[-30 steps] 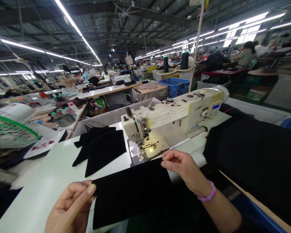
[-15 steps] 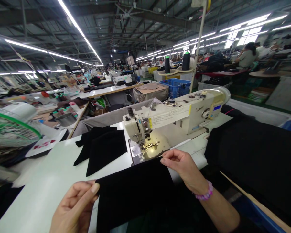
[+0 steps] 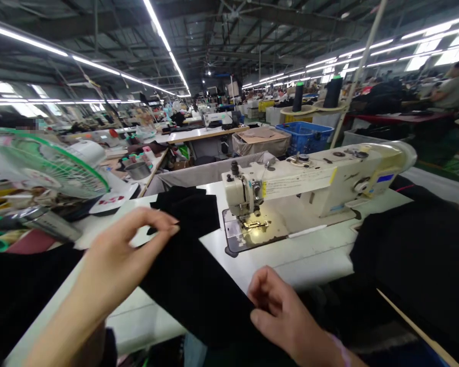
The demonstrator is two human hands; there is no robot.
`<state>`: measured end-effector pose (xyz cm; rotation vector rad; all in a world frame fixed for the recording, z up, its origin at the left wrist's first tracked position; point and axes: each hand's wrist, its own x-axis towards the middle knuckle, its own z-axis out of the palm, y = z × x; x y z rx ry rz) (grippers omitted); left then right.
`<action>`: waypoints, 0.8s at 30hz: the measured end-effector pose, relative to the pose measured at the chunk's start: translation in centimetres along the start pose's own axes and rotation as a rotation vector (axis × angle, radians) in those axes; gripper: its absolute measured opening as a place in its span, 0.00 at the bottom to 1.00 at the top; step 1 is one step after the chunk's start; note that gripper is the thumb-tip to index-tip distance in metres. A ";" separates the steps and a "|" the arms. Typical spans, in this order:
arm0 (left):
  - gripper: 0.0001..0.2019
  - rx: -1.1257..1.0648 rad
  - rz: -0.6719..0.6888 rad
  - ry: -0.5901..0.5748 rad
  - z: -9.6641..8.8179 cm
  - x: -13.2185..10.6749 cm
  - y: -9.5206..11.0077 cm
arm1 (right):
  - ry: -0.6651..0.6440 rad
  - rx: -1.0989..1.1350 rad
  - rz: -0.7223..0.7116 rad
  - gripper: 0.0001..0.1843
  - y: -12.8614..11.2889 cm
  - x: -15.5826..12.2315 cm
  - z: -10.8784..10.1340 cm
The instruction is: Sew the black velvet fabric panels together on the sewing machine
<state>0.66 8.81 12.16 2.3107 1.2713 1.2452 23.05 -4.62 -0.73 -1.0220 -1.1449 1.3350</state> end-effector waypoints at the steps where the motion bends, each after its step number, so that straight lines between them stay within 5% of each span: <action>1: 0.05 0.053 -0.012 -0.239 1.1 1.2 -0.3 | 0.014 -0.053 -0.012 0.10 1.2 -0.5 0.5; 3: 0.03 0.041 -0.053 -0.581 4.7 2.7 -1.8 | 0.066 -0.200 -0.072 0.07 3.8 -1.3 0.9; 4: 0.05 0.019 -0.061 -0.635 6.9 3.0 -2.8 | 0.091 -0.282 -0.123 0.06 5.1 -1.4 0.7; 7: 0.06 -0.028 -0.076 -0.653 12.9 2.0 -5.9 | 0.107 -0.518 -0.354 0.07 7.3 -1.4 -0.7; 9: 0.05 -0.070 -0.094 -0.609 15.2 0.8 -7.2 | 0.069 -0.662 -0.527 0.09 7.5 -1.2 -1.8; 15: 0.04 -0.179 -0.146 -0.477 15.8 -1.4 -8.7 | -0.118 -1.064 -0.785 0.14 6.0 -0.6 -4.0; 19: 0.07 -0.187 -0.169 -0.449 16.7 -0.9 -8.7 | -0.050 -1.213 -0.958 0.14 5.5 0.1 -4.7; 24: 0.09 -0.145 -0.247 -0.438 19.4 1.5 -8.5 | 0.023 -1.249 -0.944 0.12 4.9 0.7 -4.9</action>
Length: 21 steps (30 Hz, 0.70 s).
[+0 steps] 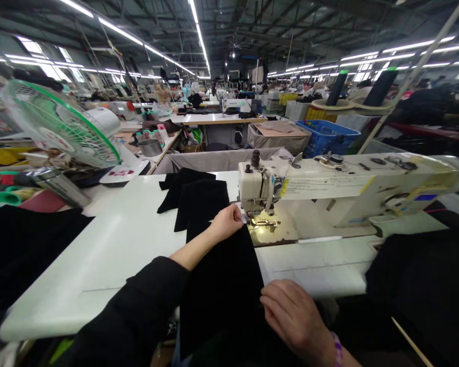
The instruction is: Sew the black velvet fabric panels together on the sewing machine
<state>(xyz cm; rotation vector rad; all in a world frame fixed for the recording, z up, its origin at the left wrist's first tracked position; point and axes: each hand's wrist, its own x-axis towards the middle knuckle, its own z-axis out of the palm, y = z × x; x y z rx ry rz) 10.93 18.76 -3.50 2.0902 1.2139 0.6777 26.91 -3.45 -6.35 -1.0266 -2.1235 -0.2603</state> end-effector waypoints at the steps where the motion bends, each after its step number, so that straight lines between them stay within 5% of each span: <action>1: 0.08 0.002 -0.011 -0.006 0.3 0.6 0.1 | 0.002 0.004 0.011 0.12 0.0 0.1 0.1; 10: 0.10 -0.022 -0.007 -0.067 0.6 3.0 0.1 | 0.021 0.046 0.096 0.13 0.1 0.2 0.9; 17: 0.10 0.015 0.005 -0.012 0.7 2.4 -0.4 | 0.002 0.062 0.107 0.13 0.0 0.4 0.5; 21: 0.10 0.124 0.050 0.082 0.3 0.3 1.2 | -0.026 0.072 0.127 0.14 -0.2 0.5 0.2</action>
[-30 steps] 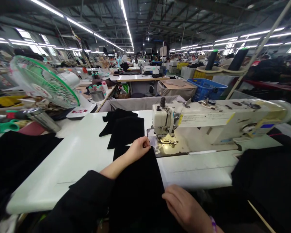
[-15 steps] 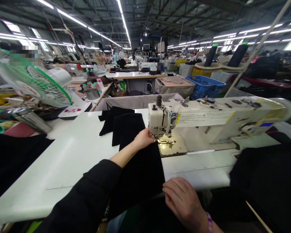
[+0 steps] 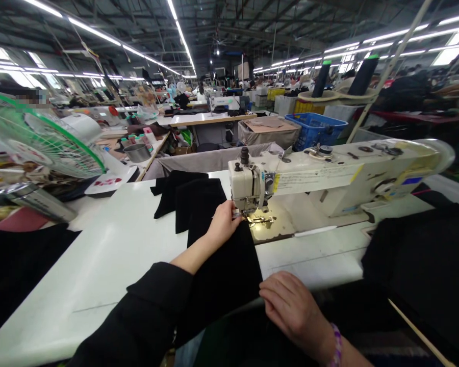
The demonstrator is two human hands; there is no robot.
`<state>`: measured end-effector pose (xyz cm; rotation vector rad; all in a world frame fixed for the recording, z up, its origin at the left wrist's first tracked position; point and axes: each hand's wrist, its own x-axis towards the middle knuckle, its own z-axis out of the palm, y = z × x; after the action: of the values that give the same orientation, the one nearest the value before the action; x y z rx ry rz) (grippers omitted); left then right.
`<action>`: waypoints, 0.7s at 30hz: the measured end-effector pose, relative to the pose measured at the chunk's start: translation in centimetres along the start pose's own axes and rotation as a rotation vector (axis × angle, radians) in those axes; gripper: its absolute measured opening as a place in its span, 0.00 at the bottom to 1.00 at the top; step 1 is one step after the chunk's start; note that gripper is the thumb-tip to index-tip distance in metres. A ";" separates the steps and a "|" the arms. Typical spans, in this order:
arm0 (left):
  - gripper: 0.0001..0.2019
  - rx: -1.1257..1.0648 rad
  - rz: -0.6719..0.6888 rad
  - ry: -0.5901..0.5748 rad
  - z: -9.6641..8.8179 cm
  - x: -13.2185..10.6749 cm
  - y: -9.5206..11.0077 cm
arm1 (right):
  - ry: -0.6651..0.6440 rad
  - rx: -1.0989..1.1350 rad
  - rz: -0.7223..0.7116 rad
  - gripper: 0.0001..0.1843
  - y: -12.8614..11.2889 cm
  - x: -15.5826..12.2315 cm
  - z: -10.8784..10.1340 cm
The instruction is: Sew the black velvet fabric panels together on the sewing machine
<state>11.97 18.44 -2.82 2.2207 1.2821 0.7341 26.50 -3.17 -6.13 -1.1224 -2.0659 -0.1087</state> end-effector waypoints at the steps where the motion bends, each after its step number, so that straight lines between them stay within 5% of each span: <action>1: 0.11 0.030 0.014 0.023 -0.3 -1.2 0.8 | -0.009 0.003 0.003 0.14 0.0 0.0 -0.1; 4: 0.05 0.076 0.149 -0.098 -1.4 -6.4 3.2 | -0.031 0.015 0.021 0.14 0.0 0.2 -0.1; 7: 0.05 0.098 0.430 -0.402 -2.0 -12.0 4.2 | -0.035 0.043 0.052 0.12 0.4 0.4 0.2; 10: 0.17 0.169 0.593 -0.403 -2.0 -14.6 3.6 | -0.037 0.065 0.076 0.13 1.1 1.0 0.5; 13: 0.23 0.177 0.650 -0.358 -1.7 -13.8 2.2 | -0.048 0.076 0.095 0.12 2.0 2.0 0.7; 21: 0.16 0.110 0.644 -0.312 -1.8 -9.0 0.7 | -0.141 -0.074 0.185 0.09 4.6 4.6 1.8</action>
<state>7.43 10.47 -2.96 2.7311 0.4579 0.5007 27.42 3.50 -5.59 -1.3963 -2.0829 -0.0152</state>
